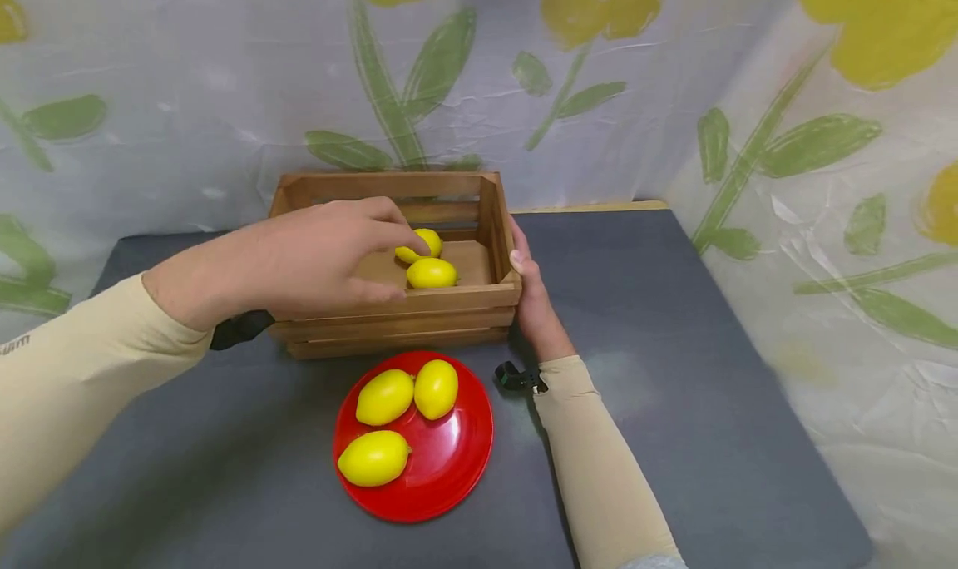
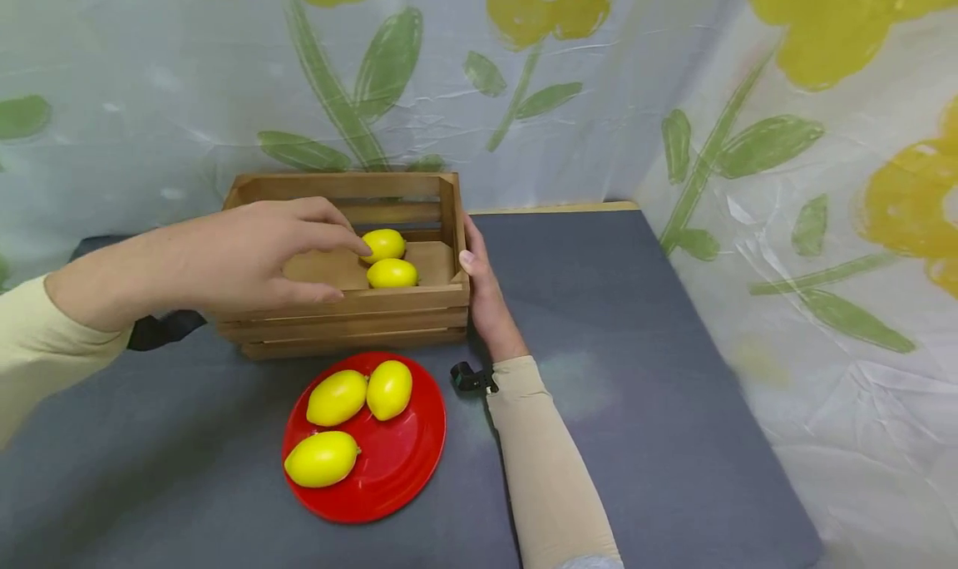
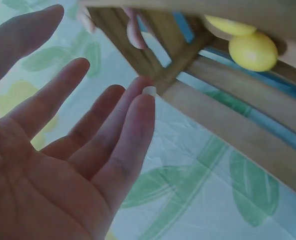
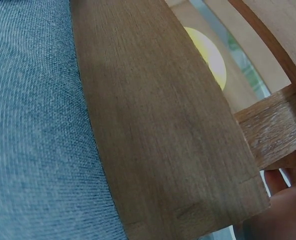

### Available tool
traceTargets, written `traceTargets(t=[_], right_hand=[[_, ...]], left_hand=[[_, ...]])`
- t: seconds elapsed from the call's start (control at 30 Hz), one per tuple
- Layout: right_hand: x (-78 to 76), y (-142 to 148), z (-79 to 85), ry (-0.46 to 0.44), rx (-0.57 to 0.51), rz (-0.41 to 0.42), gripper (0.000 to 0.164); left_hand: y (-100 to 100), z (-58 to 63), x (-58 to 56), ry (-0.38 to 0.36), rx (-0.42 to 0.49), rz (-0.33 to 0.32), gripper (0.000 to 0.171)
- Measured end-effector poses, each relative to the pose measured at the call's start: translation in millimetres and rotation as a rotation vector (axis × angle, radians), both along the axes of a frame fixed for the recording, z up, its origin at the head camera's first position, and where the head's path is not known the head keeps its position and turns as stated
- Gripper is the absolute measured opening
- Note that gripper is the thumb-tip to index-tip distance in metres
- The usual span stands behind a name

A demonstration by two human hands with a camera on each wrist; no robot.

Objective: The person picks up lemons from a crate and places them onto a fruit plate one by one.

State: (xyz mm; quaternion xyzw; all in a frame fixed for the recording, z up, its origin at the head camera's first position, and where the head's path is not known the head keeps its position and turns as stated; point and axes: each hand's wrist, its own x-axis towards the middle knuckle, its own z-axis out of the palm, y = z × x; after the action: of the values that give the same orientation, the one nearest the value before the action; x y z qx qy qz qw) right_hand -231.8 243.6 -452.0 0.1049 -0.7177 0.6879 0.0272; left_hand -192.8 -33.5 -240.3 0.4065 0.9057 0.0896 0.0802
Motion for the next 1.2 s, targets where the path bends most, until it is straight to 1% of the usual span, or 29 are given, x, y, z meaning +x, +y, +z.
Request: traceTargets(t=[0.1, 0.2, 0.27, 0.37, 0.5, 0.6, 0.7, 0.77, 0.97, 1.07, 1.2], right_hand=[[-1.6, -0.7, 0.2, 0.009, -0.008, 0.006, 0.084], [-2.3, -0.2, 0.4, 0.009, -0.007, 0.005, 0.082], [-1.6, 0.6, -0.2, 0.002, -0.004, 0.003, 0.082], [1.3, 2.3, -1.5, -0.011, 0.006, -0.001, 0.082], [3.8, 3.8, -2.9, -0.016, 0.004, 0.001, 0.083], [2.9, 3.5, -2.2, -0.007, -0.004, 0.006, 0.084], [1.4, 2.9, -1.0, -0.004, -0.008, 0.006, 0.084], [0.4, 2.4, -0.4, -0.003, -0.009, 0.01, 0.084], [-1.8, 2.2, -0.7, 0.003, -0.012, 0.021, 0.082], [-3.1, 2.4, -1.2, 0.014, -0.016, 0.024, 0.081], [-3.2, 2.8, -2.3, 0.004, -0.02, 0.028, 0.083]], left_hand=[[5.5, 2.1, -17.5, -0.021, -0.009, -0.007, 0.047], [12.9, -1.2, -34.8, -0.034, -0.028, -0.022, 0.046], [18.6, -7.3, -44.9, -0.044, -0.054, -0.024, 0.045], [28.3, -20.1, -57.8, -0.073, -0.092, -0.031, 0.044], [39.5, -35.8, -71.6, -0.115, -0.151, -0.039, 0.044], [45.5, -43.4, -80.8, -0.117, -0.189, -0.047, 0.046], [50.5, -49.0, -88.2, -0.109, -0.203, -0.059, 0.048], [53.4, -53.9, -92.1, -0.118, -0.215, -0.059, 0.049], [62.5, -68.7, -98.7, -0.181, -0.264, -0.073, 0.053], [66.5, -74.7, -101.6, -0.181, -0.281, -0.084, 0.054], [71.2, -81.7, -104.9, -0.176, -0.297, -0.102, 0.054]])
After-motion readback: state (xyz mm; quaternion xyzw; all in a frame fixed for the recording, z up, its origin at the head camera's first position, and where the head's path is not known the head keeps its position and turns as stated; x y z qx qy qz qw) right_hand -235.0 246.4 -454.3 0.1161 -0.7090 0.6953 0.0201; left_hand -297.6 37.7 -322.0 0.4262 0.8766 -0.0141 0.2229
